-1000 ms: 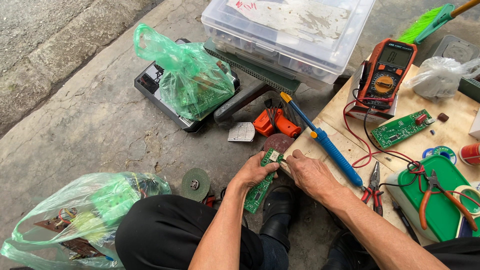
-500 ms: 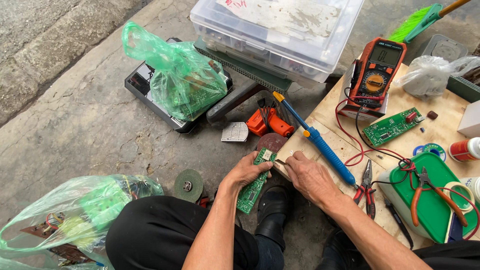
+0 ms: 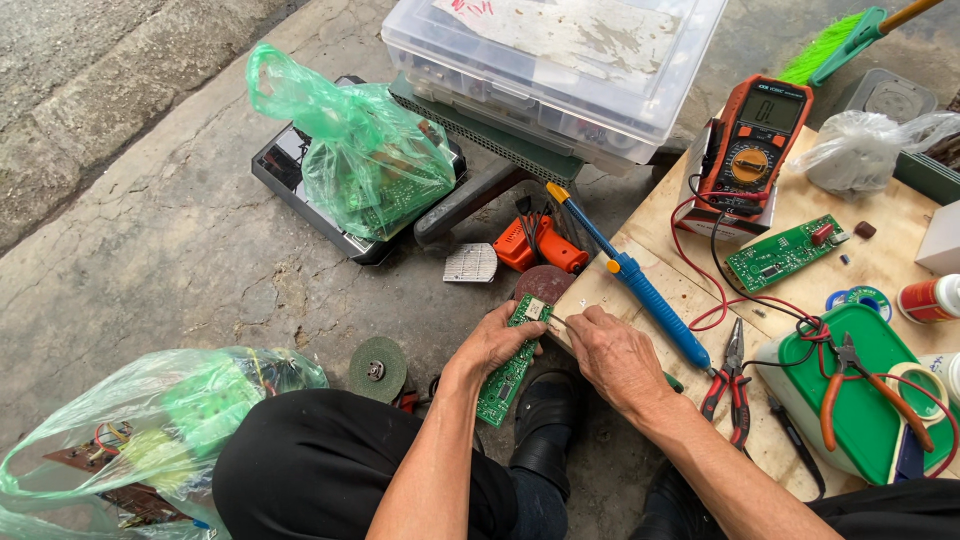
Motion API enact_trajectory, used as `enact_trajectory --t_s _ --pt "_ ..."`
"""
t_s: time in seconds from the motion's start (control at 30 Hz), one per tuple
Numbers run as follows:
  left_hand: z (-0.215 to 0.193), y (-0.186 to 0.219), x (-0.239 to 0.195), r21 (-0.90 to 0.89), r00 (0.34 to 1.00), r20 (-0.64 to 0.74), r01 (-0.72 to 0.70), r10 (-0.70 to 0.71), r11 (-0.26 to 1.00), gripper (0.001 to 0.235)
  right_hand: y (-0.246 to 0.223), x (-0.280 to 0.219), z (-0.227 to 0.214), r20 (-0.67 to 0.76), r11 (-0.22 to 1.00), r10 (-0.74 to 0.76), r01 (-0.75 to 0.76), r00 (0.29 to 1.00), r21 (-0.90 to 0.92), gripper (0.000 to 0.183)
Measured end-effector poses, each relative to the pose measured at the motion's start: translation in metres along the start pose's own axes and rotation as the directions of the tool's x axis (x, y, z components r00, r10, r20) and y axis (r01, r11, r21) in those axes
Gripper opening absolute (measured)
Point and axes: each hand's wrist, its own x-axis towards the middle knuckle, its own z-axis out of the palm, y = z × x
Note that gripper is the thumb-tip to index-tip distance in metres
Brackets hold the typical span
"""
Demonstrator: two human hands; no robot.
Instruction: The person uses a heat gun to apply heat to a green circuit board, then sets it down and picks up another board. They flip the board over and use a small metal tool to scrape or clean a component on the surface.
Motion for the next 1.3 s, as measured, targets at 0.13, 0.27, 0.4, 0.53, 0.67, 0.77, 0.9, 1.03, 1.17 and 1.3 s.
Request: enact_trajectory --t_s 0.13,0.27,0.4,0.53,0.67,0.77,0.9,1.03,1.17,1.3 --pt "0.0 0.007 -0.007 0.003 1.0 -0.009 0.001 -0.001 1.0 0.038 -0.004 -0.003 -0.006 0.011 1.0 -0.002 0.002 1.0 0.014 0.02" --pt "0.0 0.0 0.0 0.006 1.0 -0.012 -0.009 0.009 1.0 0.038 -0.007 -0.003 -0.005 -0.005 1.0 -0.002 0.002 1.0 -0.002 0.018" --pt "0.0 -0.008 0.007 -0.003 1.0 -0.013 -0.006 0.006 1.0 0.039 -0.014 -0.007 -0.012 -0.022 0.996 -0.045 0.043 0.999 -0.082 0.018" --pt "0.001 -0.009 0.008 0.011 1.0 -0.017 -0.014 0.014 1.0 0.039 -0.013 -0.007 -0.007 -0.041 0.994 -0.058 0.054 0.997 -0.098 0.018" --pt "0.002 0.0 0.0 0.052 1.0 -0.026 -0.008 0.009 0.999 0.035 -0.011 -0.008 -0.001 -0.078 0.983 -0.1 0.086 0.992 -0.16 0.011" --pt "0.0 0.013 -0.01 0.081 0.999 -0.039 -0.01 0.013 0.997 0.033 -0.005 -0.008 0.015 -0.129 0.961 -0.168 0.133 0.977 -0.243 0.005" --pt "-0.003 0.022 -0.018 0.11 0.999 -0.05 0.0 0.005 0.994 0.032 -0.005 -0.01 0.029 -0.201 0.911 -0.278 0.191 0.94 -0.365 0.009" --pt "0.01 0.066 -0.056 0.193 0.996 -0.018 0.084 -0.082 0.978 0.046 -0.015 -0.011 0.019 -0.201 0.886 -0.286 0.179 0.937 -0.427 0.025" --pt "0.011 0.065 -0.052 0.186 0.997 -0.018 0.078 -0.076 0.979 0.049 -0.016 -0.01 0.016 -0.205 0.902 -0.266 0.168 0.942 -0.397 0.024" --pt "0.013 0.066 -0.051 0.258 0.989 -0.077 0.14 -0.124 0.956 0.066 -0.016 -0.011 0.014 -0.199 0.911 -0.245 0.155 0.949 -0.383 0.014"
